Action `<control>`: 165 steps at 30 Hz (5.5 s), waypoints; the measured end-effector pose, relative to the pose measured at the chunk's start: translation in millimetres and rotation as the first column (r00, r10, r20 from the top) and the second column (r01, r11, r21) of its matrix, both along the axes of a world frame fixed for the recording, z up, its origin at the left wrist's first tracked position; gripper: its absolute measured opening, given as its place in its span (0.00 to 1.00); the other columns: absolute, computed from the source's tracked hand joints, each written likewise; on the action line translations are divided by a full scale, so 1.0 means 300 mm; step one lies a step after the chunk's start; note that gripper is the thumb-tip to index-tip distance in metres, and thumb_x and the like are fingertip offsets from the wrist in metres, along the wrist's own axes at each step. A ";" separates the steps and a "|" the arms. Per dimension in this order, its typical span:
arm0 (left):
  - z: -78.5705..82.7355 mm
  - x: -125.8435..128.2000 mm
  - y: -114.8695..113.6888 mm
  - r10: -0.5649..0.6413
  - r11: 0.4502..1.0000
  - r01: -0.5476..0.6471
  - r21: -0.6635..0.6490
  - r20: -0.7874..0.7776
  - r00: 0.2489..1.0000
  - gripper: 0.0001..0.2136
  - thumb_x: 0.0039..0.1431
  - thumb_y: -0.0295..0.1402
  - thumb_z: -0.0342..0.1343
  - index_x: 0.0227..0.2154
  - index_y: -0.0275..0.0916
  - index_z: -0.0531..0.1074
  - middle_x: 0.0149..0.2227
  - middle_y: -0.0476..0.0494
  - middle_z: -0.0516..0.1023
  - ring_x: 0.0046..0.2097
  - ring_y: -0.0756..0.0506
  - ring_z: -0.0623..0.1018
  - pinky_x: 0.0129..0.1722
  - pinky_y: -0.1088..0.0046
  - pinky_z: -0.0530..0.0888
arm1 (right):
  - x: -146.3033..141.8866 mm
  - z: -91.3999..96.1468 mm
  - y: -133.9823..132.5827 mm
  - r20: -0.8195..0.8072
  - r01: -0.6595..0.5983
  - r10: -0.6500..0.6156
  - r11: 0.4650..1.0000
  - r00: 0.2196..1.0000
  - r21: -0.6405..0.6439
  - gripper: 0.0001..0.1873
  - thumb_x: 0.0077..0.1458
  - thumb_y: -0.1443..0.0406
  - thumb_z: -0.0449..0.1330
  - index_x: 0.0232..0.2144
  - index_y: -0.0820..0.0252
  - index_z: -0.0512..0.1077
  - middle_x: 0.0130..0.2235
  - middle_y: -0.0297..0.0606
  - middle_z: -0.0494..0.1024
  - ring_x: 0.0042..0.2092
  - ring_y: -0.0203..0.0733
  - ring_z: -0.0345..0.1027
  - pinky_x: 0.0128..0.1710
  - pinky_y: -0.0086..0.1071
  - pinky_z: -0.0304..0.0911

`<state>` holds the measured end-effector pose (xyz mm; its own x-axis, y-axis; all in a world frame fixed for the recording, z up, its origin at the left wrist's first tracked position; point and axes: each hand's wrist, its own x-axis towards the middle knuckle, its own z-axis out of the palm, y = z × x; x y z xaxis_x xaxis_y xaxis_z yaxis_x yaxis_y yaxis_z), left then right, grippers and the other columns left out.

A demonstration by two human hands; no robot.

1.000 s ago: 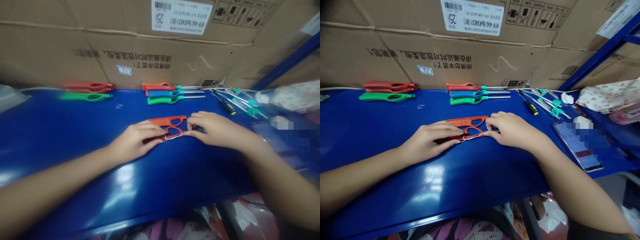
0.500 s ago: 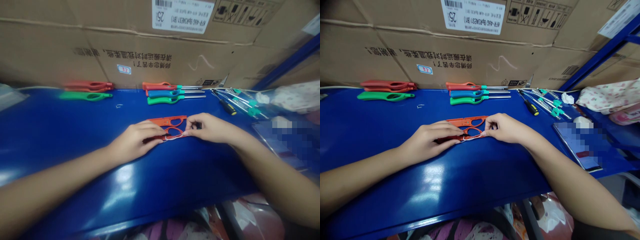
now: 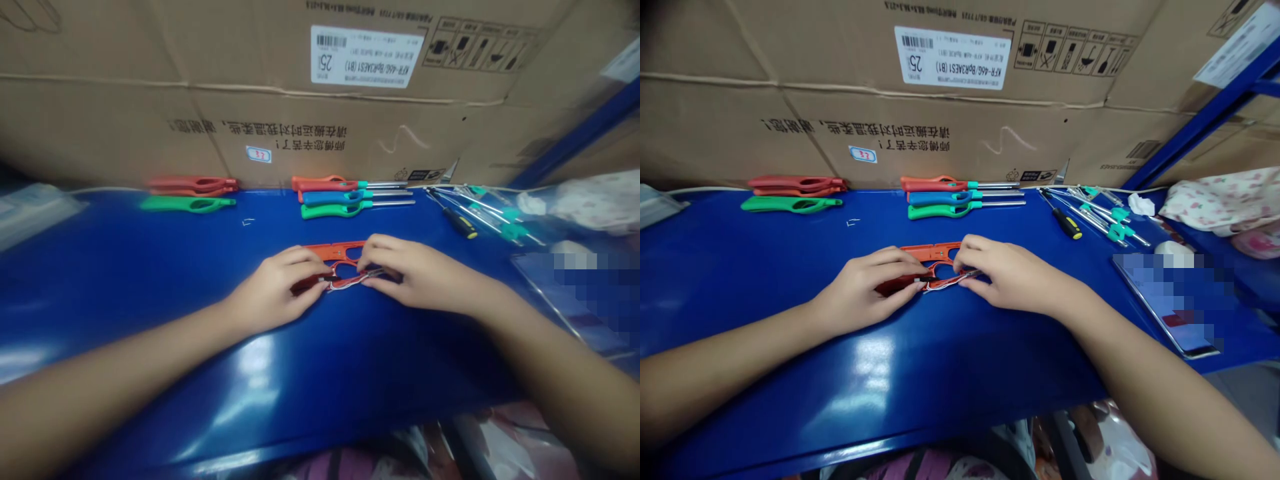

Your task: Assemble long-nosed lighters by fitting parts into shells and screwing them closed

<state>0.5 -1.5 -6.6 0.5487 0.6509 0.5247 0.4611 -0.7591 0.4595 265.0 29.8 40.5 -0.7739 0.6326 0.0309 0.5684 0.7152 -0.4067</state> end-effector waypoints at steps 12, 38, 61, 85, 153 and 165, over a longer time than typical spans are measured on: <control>-0.006 -0.013 0.005 0.000 0.999 0.001 0.047 -0.018 1.000 0.06 0.65 0.27 0.58 0.41 0.37 0.79 0.41 0.42 0.80 0.43 0.47 0.79 0.44 0.71 0.77 | -0.033 -0.043 -0.001 0.036 -0.050 0.048 0.997 0.998 0.057 0.04 0.66 0.64 0.56 0.41 0.56 0.70 0.43 0.36 0.75 0.39 0.39 0.68 0.34 0.31 0.57; -0.009 -0.011 0.004 0.004 1.000 -0.004 0.021 -0.016 1.000 0.07 0.66 0.28 0.57 0.42 0.37 0.79 0.40 0.42 0.80 0.40 0.48 0.81 0.42 0.74 0.77 | -0.057 -0.038 -0.026 0.013 0.055 -0.054 0.998 0.998 -0.022 0.07 0.63 0.61 0.59 0.35 0.56 0.67 0.36 0.34 0.76 0.37 0.39 0.69 0.33 0.31 0.54; -0.004 -0.009 -0.004 0.010 1.000 -0.010 0.000 0.009 1.000 0.09 0.65 0.26 0.56 0.44 0.37 0.79 0.40 0.42 0.80 0.40 0.49 0.81 0.41 0.75 0.78 | -0.044 -0.036 -0.010 -0.117 -0.031 0.026 0.999 0.993 -0.042 0.06 0.66 0.63 0.55 0.35 0.58 0.69 0.35 0.35 0.72 0.32 0.35 0.62 0.32 0.29 0.55; 0.002 0.000 -0.015 0.033 0.998 -0.034 0.057 0.033 0.999 0.07 0.63 0.24 0.58 0.41 0.37 0.80 0.37 0.47 0.85 0.35 0.48 0.82 0.38 0.73 0.77 | -0.037 -0.041 0.015 -0.170 -0.052 0.033 0.993 0.985 -0.108 0.08 0.59 0.65 0.63 0.29 0.60 0.68 0.30 0.30 0.69 0.28 0.31 0.56 0.29 0.27 0.52; 0.035 0.001 -0.039 0.132 0.991 -0.132 0.015 -0.212 0.968 0.09 0.60 0.37 0.60 0.40 0.39 0.79 0.45 0.41 0.78 0.45 0.41 0.74 0.45 0.61 0.69 | -0.049 -0.037 -0.017 -0.132 0.035 -0.038 0.999 0.991 -0.021 0.06 0.61 0.69 0.58 0.32 0.61 0.74 0.30 0.34 0.74 0.29 0.33 0.62 0.31 0.27 0.56; 0.040 0.009 -0.047 -0.049 0.999 0.054 0.008 -0.282 0.958 0.11 0.67 0.33 0.53 0.50 0.40 0.74 0.48 0.40 0.78 0.49 0.42 0.74 0.49 0.63 0.70 | -0.021 0.005 -0.010 -0.073 -0.039 0.029 0.989 0.997 -0.142 0.02 0.58 0.70 0.59 0.33 0.60 0.72 0.33 0.34 0.71 0.30 0.33 0.62 0.30 0.27 0.57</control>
<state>3.2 -15.5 5.5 0.7083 0.6109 0.3538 0.5304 -0.7912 0.3044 258.7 26.8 42.1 -0.7939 0.6080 -0.0032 0.5113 0.6648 -0.5447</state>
